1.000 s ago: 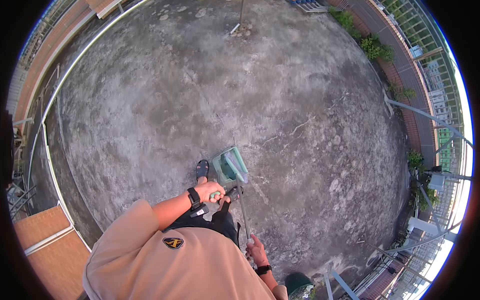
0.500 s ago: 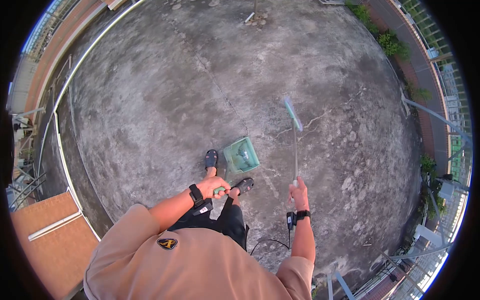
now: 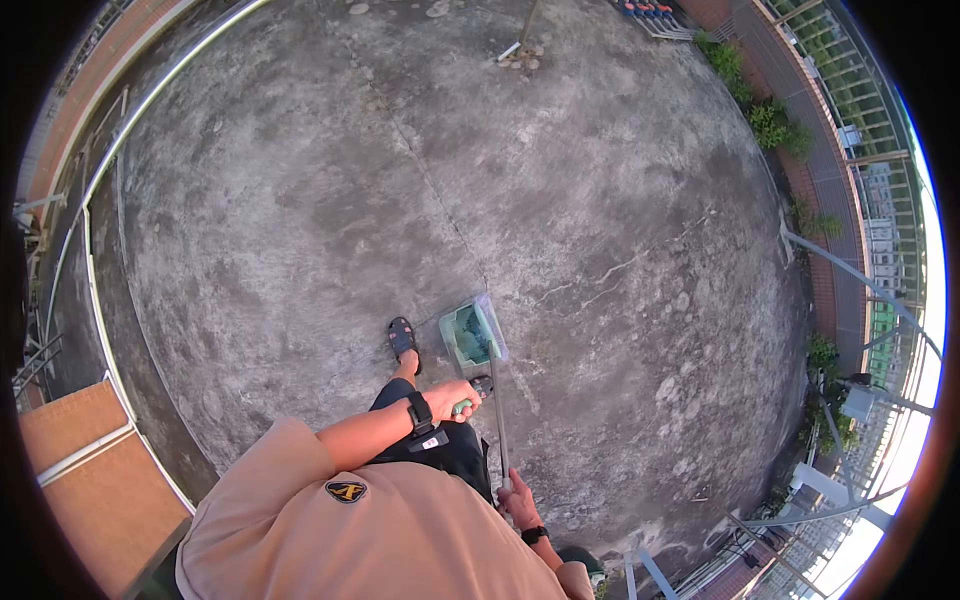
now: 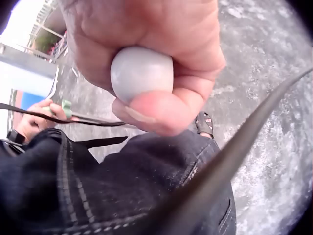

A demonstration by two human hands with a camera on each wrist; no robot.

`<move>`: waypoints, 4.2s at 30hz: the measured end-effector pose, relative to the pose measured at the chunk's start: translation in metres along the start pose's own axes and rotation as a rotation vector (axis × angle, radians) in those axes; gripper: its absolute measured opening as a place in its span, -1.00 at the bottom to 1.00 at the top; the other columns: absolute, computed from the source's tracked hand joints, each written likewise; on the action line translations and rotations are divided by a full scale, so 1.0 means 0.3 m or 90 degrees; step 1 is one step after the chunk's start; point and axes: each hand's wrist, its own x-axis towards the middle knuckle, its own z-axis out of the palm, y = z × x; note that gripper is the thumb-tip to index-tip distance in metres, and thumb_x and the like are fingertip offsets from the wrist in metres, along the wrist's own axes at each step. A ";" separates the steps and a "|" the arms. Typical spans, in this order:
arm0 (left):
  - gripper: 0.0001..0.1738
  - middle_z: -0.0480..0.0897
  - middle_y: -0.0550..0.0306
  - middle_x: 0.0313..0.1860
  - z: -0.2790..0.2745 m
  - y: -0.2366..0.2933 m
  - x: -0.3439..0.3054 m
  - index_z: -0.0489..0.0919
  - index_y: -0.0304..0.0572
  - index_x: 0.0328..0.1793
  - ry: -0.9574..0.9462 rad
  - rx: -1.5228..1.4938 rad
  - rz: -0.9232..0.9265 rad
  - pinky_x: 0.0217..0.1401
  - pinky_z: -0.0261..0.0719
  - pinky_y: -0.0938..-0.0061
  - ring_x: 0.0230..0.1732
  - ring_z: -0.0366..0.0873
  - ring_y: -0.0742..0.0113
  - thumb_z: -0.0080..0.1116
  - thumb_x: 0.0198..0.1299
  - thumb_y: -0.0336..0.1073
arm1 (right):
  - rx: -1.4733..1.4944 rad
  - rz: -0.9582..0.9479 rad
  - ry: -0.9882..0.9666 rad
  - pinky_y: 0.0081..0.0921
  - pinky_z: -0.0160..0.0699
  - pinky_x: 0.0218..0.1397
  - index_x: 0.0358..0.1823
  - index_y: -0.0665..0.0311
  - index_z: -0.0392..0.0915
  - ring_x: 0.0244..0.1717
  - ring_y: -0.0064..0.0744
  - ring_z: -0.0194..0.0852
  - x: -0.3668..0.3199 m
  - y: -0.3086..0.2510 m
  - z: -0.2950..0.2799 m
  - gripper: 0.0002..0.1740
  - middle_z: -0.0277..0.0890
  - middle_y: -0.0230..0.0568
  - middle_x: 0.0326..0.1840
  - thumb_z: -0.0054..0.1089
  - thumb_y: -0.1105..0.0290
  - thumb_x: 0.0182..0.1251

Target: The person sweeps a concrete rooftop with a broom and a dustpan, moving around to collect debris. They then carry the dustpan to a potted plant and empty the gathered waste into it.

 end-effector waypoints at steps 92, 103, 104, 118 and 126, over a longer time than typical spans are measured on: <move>-0.88 0.38 0.12 -0.59 -0.427 0.854 -0.405 0.35 -0.34 -0.46 0.024 0.128 -0.049 -0.83 0.04 0.70 -0.74 0.20 0.58 -0.03 0.09 -0.45 | 0.383 -0.078 0.184 -0.51 0.22 -0.82 0.34 0.19 -0.11 -0.73 -0.48 0.24 0.591 -0.852 -0.054 -0.31 0.23 -0.31 -0.62 -0.15 0.52 0.13; -0.89 0.39 0.12 -0.60 -0.459 0.905 -0.382 0.34 -0.28 -0.46 0.024 0.101 -0.044 -0.84 0.05 0.65 -0.74 0.24 0.54 0.01 0.05 -0.45 | -0.046 -0.044 -0.031 -0.64 0.40 -0.41 0.30 0.44 0.01 -0.48 -0.52 0.40 0.348 -0.795 0.464 -0.33 0.43 -0.31 -0.44 -0.07 0.50 0.11; -0.88 0.39 0.12 -0.61 -0.459 0.907 -0.384 0.34 -0.28 -0.47 0.009 0.094 -0.045 -0.84 0.06 0.65 -0.74 0.24 0.53 0.01 0.05 -0.45 | -0.029 -0.067 -0.028 -0.65 0.22 -0.56 0.30 0.34 0.07 -0.56 -0.59 0.26 0.359 -0.764 0.455 -0.34 0.35 -0.37 -0.55 -0.05 0.48 0.10; -0.91 0.37 0.14 -0.56 -0.575 0.964 -0.455 0.36 -0.32 -0.42 -0.047 -0.057 0.053 -0.82 0.07 0.67 -0.73 0.21 0.55 0.00 0.06 -0.47 | 0.143 -0.096 0.073 -0.55 0.24 -0.82 0.34 0.25 -0.09 -0.74 -0.54 0.25 0.468 -1.321 0.268 -0.28 0.28 -0.31 -0.62 -0.07 0.46 0.11; -0.88 0.31 0.21 -0.69 -0.552 1.065 -0.485 0.38 -0.30 -0.50 -0.011 -0.123 0.094 -0.81 0.05 0.65 -0.77 0.17 0.55 0.03 0.03 -0.43 | 0.042 -0.130 0.121 -0.52 0.21 -0.86 0.33 0.17 -0.08 -0.78 -0.50 0.24 0.896 -1.566 0.094 -0.36 0.27 -0.30 -0.64 -0.13 0.36 0.21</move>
